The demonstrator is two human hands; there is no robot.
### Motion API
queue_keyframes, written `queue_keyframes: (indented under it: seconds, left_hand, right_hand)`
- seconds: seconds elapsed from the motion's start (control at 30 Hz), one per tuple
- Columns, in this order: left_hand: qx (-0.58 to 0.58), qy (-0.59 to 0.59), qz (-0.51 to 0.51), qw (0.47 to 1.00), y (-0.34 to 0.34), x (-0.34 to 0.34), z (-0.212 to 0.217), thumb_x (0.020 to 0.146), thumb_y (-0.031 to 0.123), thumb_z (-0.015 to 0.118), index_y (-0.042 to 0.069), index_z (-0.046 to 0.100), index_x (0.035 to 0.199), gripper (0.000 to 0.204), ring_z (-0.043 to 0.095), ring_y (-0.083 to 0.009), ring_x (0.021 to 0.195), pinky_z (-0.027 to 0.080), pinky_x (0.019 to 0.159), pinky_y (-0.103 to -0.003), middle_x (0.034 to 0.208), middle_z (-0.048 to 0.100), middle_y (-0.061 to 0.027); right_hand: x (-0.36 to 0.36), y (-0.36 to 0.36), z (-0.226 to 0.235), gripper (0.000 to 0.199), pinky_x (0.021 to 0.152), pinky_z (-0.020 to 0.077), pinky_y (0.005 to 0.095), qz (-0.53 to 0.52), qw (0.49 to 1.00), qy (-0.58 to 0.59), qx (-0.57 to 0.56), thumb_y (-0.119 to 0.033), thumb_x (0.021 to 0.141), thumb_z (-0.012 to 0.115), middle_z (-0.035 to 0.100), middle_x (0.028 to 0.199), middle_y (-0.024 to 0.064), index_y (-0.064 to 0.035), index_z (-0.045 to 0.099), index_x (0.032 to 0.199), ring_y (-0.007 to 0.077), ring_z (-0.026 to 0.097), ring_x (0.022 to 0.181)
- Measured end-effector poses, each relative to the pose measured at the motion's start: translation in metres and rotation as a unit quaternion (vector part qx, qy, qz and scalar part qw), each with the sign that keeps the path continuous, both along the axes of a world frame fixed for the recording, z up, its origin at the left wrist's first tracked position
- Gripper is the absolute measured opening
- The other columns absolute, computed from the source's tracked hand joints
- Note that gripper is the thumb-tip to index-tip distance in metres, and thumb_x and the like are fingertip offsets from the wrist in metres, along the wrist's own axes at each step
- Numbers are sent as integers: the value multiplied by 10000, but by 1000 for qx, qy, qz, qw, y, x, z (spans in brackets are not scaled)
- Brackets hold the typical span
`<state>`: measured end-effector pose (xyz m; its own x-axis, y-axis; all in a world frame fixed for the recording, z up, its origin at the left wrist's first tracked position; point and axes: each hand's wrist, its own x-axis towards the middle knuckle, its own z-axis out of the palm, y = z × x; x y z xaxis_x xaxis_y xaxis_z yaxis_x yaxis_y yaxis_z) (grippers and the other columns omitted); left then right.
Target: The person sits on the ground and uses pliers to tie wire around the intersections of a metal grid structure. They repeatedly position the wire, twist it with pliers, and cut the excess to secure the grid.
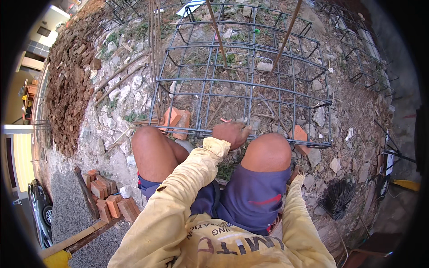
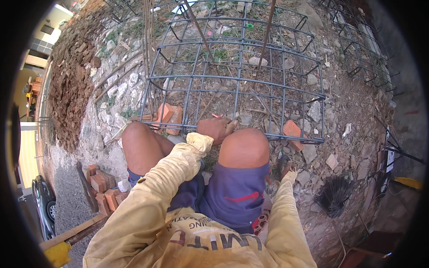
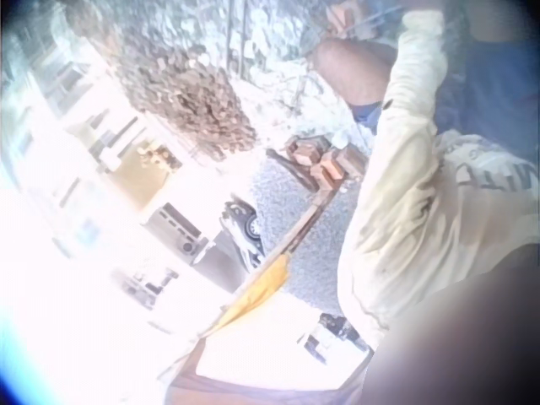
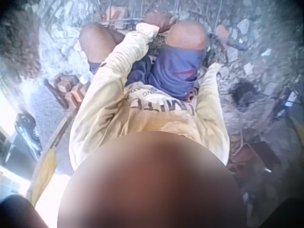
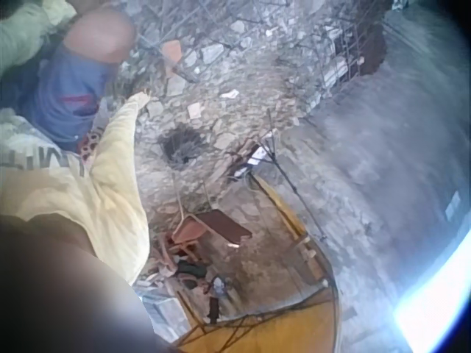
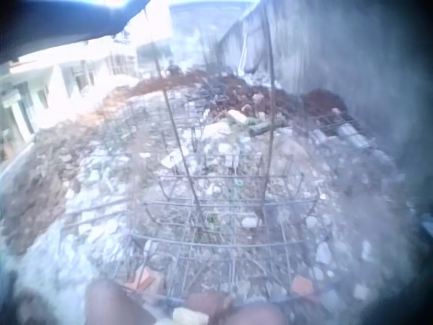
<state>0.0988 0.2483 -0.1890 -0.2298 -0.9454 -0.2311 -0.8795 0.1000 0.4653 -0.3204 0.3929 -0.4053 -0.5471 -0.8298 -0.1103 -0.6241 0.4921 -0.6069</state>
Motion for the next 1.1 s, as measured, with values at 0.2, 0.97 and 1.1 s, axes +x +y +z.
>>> queue_keyframes:
  seconds: [0.2, 0.97, 1.1]
  left_hand:
    - [4, -2, 7, 1000, 8, 10, -1, 991, 505, 391, 87, 691, 961, 515, 686, -360, 855, 542, 739, -471, 930, 717, -134]
    - [-235, 531, -122, 805, 84, -12, 194, 904, 297, 675, 54, 650, 1146, 344, 572, -369, 1158, 427, 1011, -441, 1208, 634, -120]
    - [-20, 634, -125, 763, 116, 1, 175, 985, 240, 579, 26, 644, 1146, 276, 646, -255, 1001, 469, 936, -340, 1058, 687, -92]
  right_hand:
    - [68, -19, 88, 391, 718, 424, 411, -20, 966, 46, -255, -303, 1027, 407, 590, 865, 146, 27, 610, 978, 278, 517, 772]
    - [248, -77, 546, 174, 549, 366, 271, 582, 613, -471, -253, -206, 889, 610, 520, 617, -19, -55, 624, 806, 99, 441, 493]
    - [250, -78, 538, 119, 557, 275, 281, 439, 543, -655, -290, -171, 893, 608, 375, 595, -43, -56, 583, 914, 81, 292, 496]
